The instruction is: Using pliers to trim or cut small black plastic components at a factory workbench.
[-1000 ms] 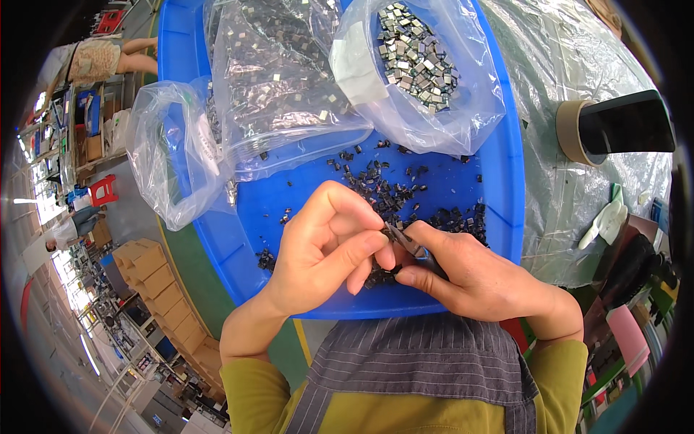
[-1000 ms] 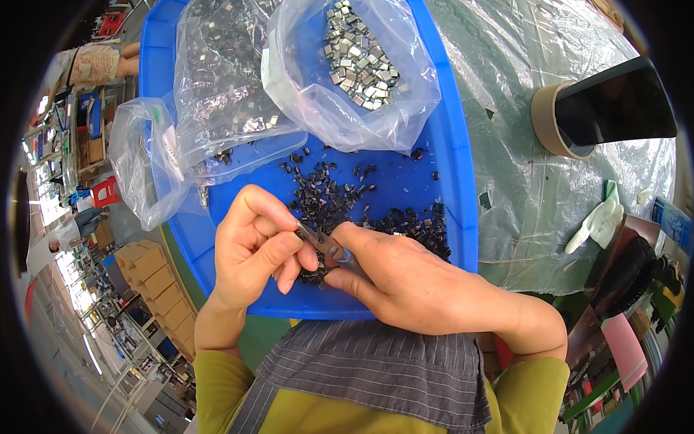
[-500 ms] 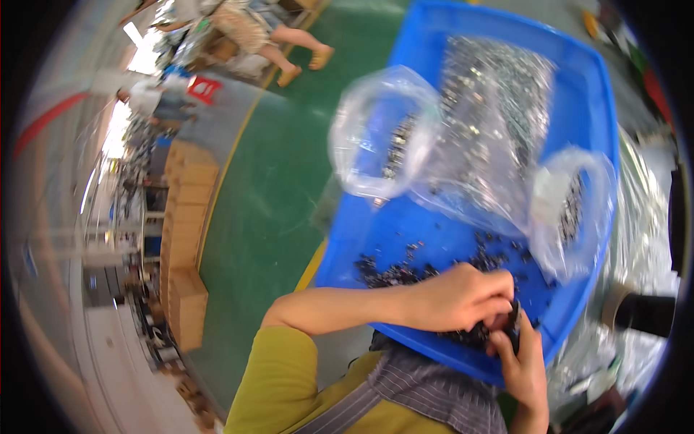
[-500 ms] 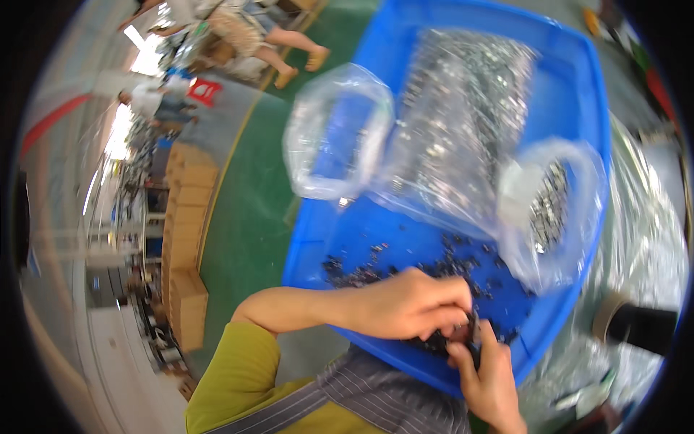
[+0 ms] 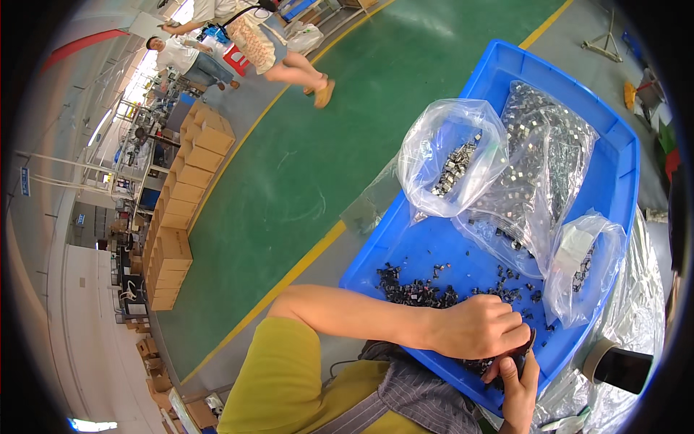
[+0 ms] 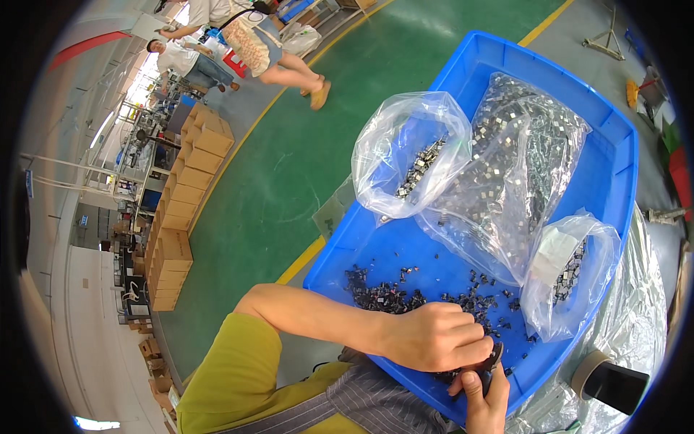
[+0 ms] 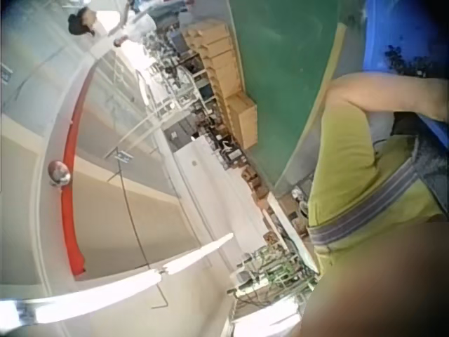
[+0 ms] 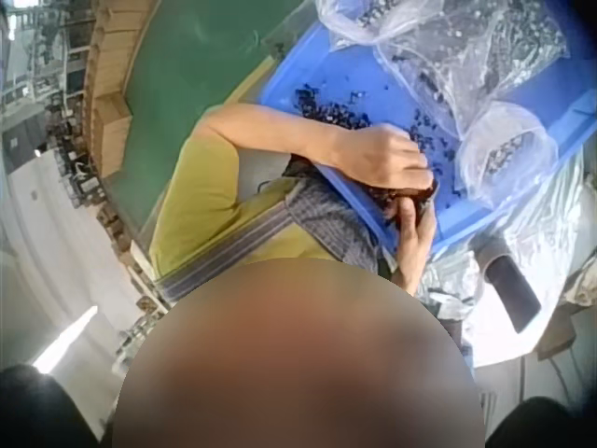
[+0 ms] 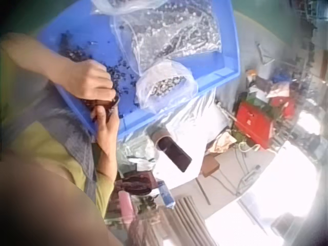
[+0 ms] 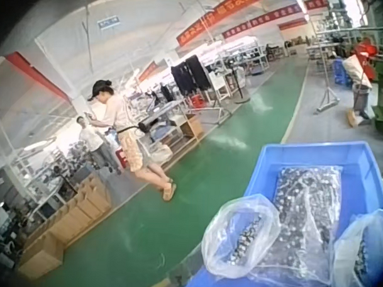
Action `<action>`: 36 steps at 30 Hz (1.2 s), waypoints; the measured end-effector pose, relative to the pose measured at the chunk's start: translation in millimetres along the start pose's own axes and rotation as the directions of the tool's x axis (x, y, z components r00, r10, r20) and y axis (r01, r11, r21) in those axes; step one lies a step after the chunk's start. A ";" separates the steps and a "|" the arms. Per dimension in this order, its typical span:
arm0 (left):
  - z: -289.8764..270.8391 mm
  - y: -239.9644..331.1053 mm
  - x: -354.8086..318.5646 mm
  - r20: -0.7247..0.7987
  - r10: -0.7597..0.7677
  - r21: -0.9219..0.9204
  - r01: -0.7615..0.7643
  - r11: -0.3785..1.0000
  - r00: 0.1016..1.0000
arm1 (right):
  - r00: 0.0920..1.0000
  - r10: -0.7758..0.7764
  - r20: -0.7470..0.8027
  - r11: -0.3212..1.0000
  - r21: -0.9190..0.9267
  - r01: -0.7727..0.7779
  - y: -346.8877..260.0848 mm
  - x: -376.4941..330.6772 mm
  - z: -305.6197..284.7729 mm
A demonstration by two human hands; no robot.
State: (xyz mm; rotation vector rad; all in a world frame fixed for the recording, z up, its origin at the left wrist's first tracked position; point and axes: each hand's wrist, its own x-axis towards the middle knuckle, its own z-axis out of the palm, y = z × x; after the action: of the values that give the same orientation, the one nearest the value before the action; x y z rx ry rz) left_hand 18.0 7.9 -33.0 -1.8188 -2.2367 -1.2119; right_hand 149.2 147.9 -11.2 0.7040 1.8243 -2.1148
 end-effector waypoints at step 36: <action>-27.5 8.0 22.4 0.544 -0.518 -0.639 0.726 0.254 0.661 | 0.834 -0.545 -0.092 0.593 -0.746 0.305 4.9 20.5 -3.2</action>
State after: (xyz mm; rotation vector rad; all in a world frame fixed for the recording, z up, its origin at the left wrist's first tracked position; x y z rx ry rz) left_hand 5.4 11.1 1.0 -1.0575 -2.9543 -2.7689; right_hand 134.9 152.5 -26.3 0.4133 2.9834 -1.2930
